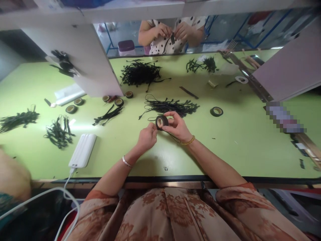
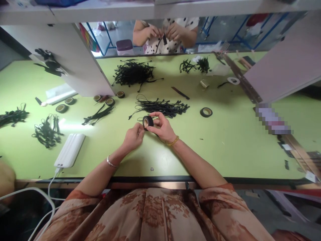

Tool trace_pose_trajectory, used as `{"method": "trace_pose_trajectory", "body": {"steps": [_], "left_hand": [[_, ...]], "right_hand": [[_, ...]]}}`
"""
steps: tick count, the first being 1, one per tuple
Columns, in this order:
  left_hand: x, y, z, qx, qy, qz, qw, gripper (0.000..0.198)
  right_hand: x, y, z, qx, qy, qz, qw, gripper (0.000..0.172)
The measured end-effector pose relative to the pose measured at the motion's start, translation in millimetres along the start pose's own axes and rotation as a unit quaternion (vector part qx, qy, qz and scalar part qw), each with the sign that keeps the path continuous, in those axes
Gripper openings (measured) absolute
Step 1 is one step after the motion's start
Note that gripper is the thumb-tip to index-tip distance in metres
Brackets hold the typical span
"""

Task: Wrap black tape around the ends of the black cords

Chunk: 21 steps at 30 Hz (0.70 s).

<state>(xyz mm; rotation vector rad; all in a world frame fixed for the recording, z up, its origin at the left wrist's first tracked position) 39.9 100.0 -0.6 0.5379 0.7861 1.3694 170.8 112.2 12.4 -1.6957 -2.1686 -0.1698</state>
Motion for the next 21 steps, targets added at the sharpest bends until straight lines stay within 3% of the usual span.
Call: {"method": "trace_pose_trajectory", "body": {"steps": [5,10,12,15,17,19,21], "left_hand": [[0.7,2.6,-4.6,-0.023,0.015,-0.028,0.999,0.013],[6.9,4.3,-17.1,-0.136,0.075,-0.027,0.987,0.008],[11.7,-1.2,-30.4,-0.241,0.146,-0.061,0.958,0.006],[10.1,-20.7,-40.4,-0.421,0.251,-0.181,0.853,0.01],[6.2,-23.7,-32.7,-0.499,0.259,-0.238,0.792,0.014],[4.3,-17.7,-23.5,-0.525,0.228,-0.254,0.78,0.021],[3.6,-12.2,-18.2,-0.508,0.192,-0.245,0.803,0.029]], "right_hand": [[1.9,-5.9,-22.7,-0.108,0.085,-0.054,0.989,0.054],[-2.5,-16.3,-37.8,-0.182,0.132,-0.085,0.971,0.05],[-5.4,-19.7,-43.4,-0.256,0.155,-0.096,0.949,0.047],[-10.9,-27.2,-46.5,-0.381,0.2,-0.124,0.894,0.04],[-14.0,-30.7,-42.0,-0.442,0.218,-0.141,0.859,0.037],[-15.8,-29.7,-37.5,-0.482,0.23,-0.14,0.834,0.033],[-16.6,-25.4,-36.6,-0.503,0.241,-0.121,0.821,0.029]]}}
Point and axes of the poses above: each hand's wrist, its own x-axis towards the middle knuckle, its own y-axis out of the back of the hand, z = x × y, the point moved 10 cm from there along x, towards the middle knuckle, and after that the axes turned 15 degrees about y, right-handed, at the moved point
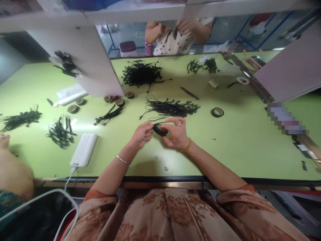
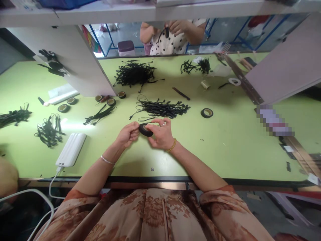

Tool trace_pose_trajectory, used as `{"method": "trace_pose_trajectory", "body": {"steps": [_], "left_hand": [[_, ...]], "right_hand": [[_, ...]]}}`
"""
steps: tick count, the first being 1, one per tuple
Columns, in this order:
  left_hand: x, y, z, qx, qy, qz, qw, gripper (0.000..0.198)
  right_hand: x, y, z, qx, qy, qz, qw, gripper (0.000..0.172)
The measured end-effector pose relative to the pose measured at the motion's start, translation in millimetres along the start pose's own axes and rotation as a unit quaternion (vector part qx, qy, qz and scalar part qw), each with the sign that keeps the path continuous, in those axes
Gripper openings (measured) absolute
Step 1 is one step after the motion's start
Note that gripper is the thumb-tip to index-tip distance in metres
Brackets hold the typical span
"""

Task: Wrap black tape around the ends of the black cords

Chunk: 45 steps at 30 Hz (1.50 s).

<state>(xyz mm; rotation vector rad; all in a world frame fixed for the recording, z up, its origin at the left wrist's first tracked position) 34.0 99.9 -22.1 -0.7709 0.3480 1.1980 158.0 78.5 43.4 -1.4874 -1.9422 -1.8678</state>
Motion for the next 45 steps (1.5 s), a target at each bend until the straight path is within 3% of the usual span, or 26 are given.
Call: {"method": "trace_pose_trajectory", "body": {"steps": [3,5,7,10,12,14,15,17,20,22,27,32,37,42,45], "left_hand": [[-0.7,5.7,8.3,0.08,-0.076,0.054,0.992,0.033],[-1.9,12.5,17.3,0.141,-0.146,0.105,0.974,0.031],[-5.5,16.4,26.0,0.204,-0.21,0.146,0.945,0.029],[-14.3,17.3,34.1,0.291,-0.264,0.195,0.898,0.028],[-19.9,10.4,35.2,0.361,-0.277,0.21,0.866,0.027],[-24.5,-4.4,32.8,0.445,-0.289,0.203,0.823,0.024],[-26.3,-12.9,30.3,0.49,-0.296,0.197,0.796,0.023],[-28.9,-27.8,24.4,0.568,-0.311,0.192,0.737,0.023],[-29.8,-39.0,17.0,0.637,-0.324,0.196,0.671,0.023],[-29.2,-41.2,14.1,0.662,-0.324,0.199,0.646,0.023],[-25.0,-46.3,5.7,0.723,-0.301,0.175,0.597,0.016],[-27.0,-48.9,5.2,0.72,-0.316,0.182,0.59,0.023],[-19.5,-53.9,-7.9,0.727,-0.307,0.176,0.589,0.018],[-11.3,-44.2,-8.2,0.689,-0.233,0.213,0.653,0.024],[-7.5,-34.3,-6.3,0.65,-0.189,0.223,0.702,0.023]], "right_hand": [[-2.4,3.6,3.4,-0.01,-0.005,0.023,1.0,0.026],[-2.6,4.5,4.7,0.002,-0.015,0.027,1.0,0.035],[-1.9,9.0,6.5,0.024,-0.032,0.047,0.998,0.042],[-2.2,29.1,14.9,0.059,-0.08,0.133,0.986,0.035],[-5.0,45.8,24.3,0.074,-0.122,0.197,0.97,0.03],[-6.3,53.1,34.5,0.103,-0.161,0.216,0.958,0.028],[-5.3,48.7,39.6,0.138,-0.179,0.193,0.955,0.027],[-4.0,22.8,45.7,0.249,-0.218,0.092,0.939,0.029],[-14.7,-20.5,41.9,0.402,-0.282,-0.047,0.87,0.036],[-20.9,-34.6,40.0,0.443,-0.31,-0.072,0.838,0.039],[-27.5,-54.2,34.8,0.479,-0.348,-0.094,0.8,0.04],[-30.6,-58.2,37.5,0.506,-0.411,0.004,0.758,0.042],[-35.6,-48.1,49.2,0.483,-0.439,0.147,0.743,0.05],[-37.0,-31.3,59.3,0.503,-0.418,0.241,0.717,0.054],[-28.5,-21.2,56.4,0.53,-0.377,0.246,0.719,0.053]]}}
Point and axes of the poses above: each hand's wrist, its own x-axis towards the middle knuckle, its own y-axis out of the back of the hand, z = x × y, the point moved 10 cm from there along x, towards the middle knuckle, and after that the axes turned 15 degrees about y, right-handed, at the moved point
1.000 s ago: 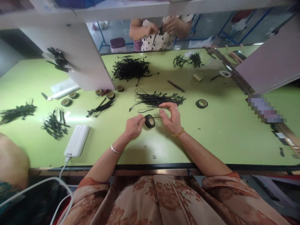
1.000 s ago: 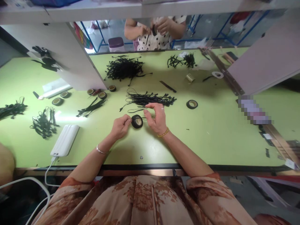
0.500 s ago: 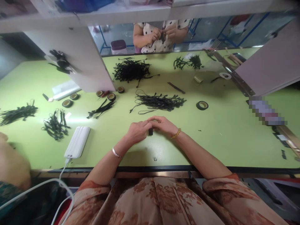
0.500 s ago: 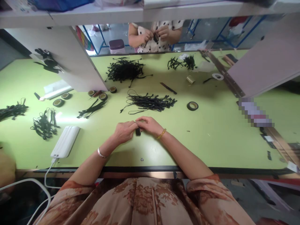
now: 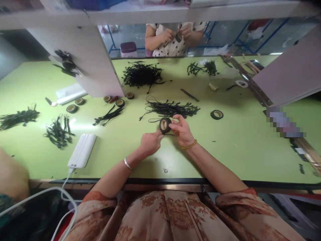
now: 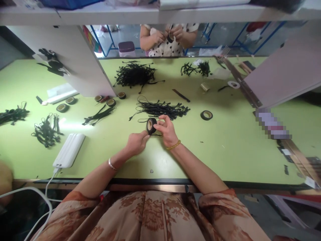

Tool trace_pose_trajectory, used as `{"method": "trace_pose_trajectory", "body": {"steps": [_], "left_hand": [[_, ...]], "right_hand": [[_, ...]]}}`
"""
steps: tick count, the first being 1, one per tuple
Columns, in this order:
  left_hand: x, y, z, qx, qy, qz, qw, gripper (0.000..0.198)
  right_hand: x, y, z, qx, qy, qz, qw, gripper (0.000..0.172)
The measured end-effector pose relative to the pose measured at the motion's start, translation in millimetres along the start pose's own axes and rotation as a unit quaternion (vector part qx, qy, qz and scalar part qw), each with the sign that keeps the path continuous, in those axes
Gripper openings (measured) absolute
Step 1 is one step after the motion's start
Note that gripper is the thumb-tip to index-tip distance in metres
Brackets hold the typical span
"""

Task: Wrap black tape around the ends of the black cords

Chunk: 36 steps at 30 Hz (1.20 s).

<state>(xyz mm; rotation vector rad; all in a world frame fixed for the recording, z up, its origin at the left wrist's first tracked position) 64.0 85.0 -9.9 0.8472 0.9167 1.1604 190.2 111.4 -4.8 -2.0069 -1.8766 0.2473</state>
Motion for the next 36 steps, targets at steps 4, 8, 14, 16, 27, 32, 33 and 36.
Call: {"method": "trace_pose_trajectory", "body": {"steps": [4,8,14,16,27,32,33,36], "left_hand": [[6.5,-0.1,-12.7,-0.135,0.046,-0.027,0.989,0.019],[11.4,-0.5,-22.8,-0.38,0.078,-0.071,0.919,0.023],[12.4,-13.7,-35.6,-0.65,0.195,-0.183,0.711,0.032],[14.1,-10.8,-37.9,-0.671,0.198,-0.181,0.691,0.037],[24.9,2.2,-52.6,-0.377,0.129,-0.017,0.917,0.02],[14.6,21.4,-32.0,-0.151,0.061,0.063,0.985,0.018],[12.6,25.6,-26.1,-0.122,0.038,0.083,0.988,0.018],[11.3,28.1,-17.6,-0.056,0.009,0.113,0.992,0.02]], "right_hand": [[-2.7,-6.5,-12.7,-0.013,0.018,-0.041,0.999,0.049],[-6.7,-16.4,-34.2,-0.11,0.1,-0.112,0.982,0.044],[-24.5,-47.1,-62.0,-0.403,0.327,-0.223,0.825,0.023],[-29.1,-53.0,-54.8,-0.461,0.354,-0.241,0.777,0.018],[-14.7,-31.2,-14.1,-0.482,0.217,-0.235,0.816,0.006],[-18.6,-30.0,-57.5,-0.483,0.354,-0.129,0.791,0.004],[-19.5,-30.6,-63.1,-0.479,0.371,-0.12,0.787,0.004],[-15.3,-26.8,-66.6,-0.456,0.366,-0.108,0.804,0.006]]}}
Point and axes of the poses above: each hand's wrist, its own x-axis towards the middle knuckle, its own y-axis out of the back of the hand, z = x × y, the point moved 10 cm from there along x, towards the middle knuckle, and after that the axes turned 15 degrees about y, right-handed, at the moved point
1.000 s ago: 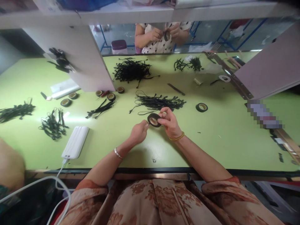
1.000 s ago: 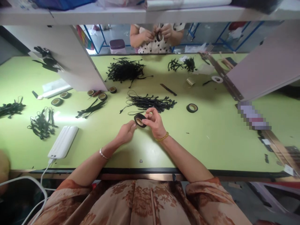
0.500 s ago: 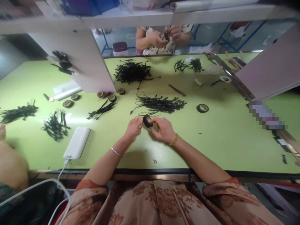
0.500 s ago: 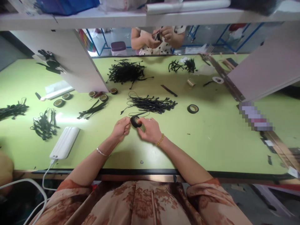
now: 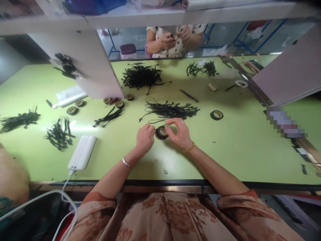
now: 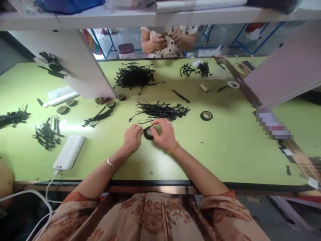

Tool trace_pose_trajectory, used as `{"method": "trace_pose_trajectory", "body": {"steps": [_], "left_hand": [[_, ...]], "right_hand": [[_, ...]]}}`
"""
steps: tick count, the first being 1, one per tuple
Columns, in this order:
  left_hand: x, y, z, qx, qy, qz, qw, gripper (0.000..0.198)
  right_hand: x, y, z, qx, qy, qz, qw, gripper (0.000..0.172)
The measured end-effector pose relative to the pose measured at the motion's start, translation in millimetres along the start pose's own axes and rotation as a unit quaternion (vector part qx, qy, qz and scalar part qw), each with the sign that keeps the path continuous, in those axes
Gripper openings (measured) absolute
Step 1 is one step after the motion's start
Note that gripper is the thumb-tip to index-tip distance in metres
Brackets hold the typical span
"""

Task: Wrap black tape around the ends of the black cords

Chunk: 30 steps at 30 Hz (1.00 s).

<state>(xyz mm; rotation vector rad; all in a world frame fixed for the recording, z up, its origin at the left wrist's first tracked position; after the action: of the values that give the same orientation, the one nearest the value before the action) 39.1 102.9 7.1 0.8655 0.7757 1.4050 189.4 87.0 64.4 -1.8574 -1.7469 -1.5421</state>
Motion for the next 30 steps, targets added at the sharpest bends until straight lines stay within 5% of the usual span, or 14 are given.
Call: {"method": "trace_pose_trajectory", "body": {"steps": [6,9,13,21,24,30], "left_hand": [[-3.5,-12.9,6.4,0.056,-0.007,-0.037,0.998,0.022],[-12.8,-13.7,20.7,0.079,-0.052,-0.051,0.994,0.02],[-22.7,-12.1,33.2,0.098,-0.116,-0.044,0.987,0.019],[-40.1,-16.9,46.0,0.126,-0.263,0.03,0.956,0.025],[-43.4,-16.4,47.3,0.117,-0.27,0.05,0.954,0.031],[-29.7,-33.6,35.8,0.127,-0.144,-0.038,0.981,0.034]], "right_hand": [[2.0,-0.3,15.3,-0.007,-0.032,-0.021,0.999,0.017],[0.6,-9.1,27.3,0.016,-0.078,-0.088,0.993,0.017],[-9.5,-29.9,35.3,0.115,-0.148,-0.197,0.962,0.024],[-32.2,-57.0,34.4,0.248,-0.269,-0.267,0.892,0.037],[-45.3,-65.2,38.2,0.295,-0.349,-0.239,0.857,0.037],[-34.6,-45.1,42.1,0.347,-0.38,-0.005,0.857,0.043]]}}
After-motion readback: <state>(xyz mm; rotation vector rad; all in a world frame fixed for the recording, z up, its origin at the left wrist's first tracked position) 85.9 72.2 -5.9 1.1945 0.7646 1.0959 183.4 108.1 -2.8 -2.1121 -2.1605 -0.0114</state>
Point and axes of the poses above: each hand's wrist, its own x-axis towards the middle knuckle, its own y-axis out of the back of the hand, z = x × y, the point moved 10 cm from there along x, towards the middle knuckle, and after that the axes turned 15 degrees about y, right-handed, at the moved point
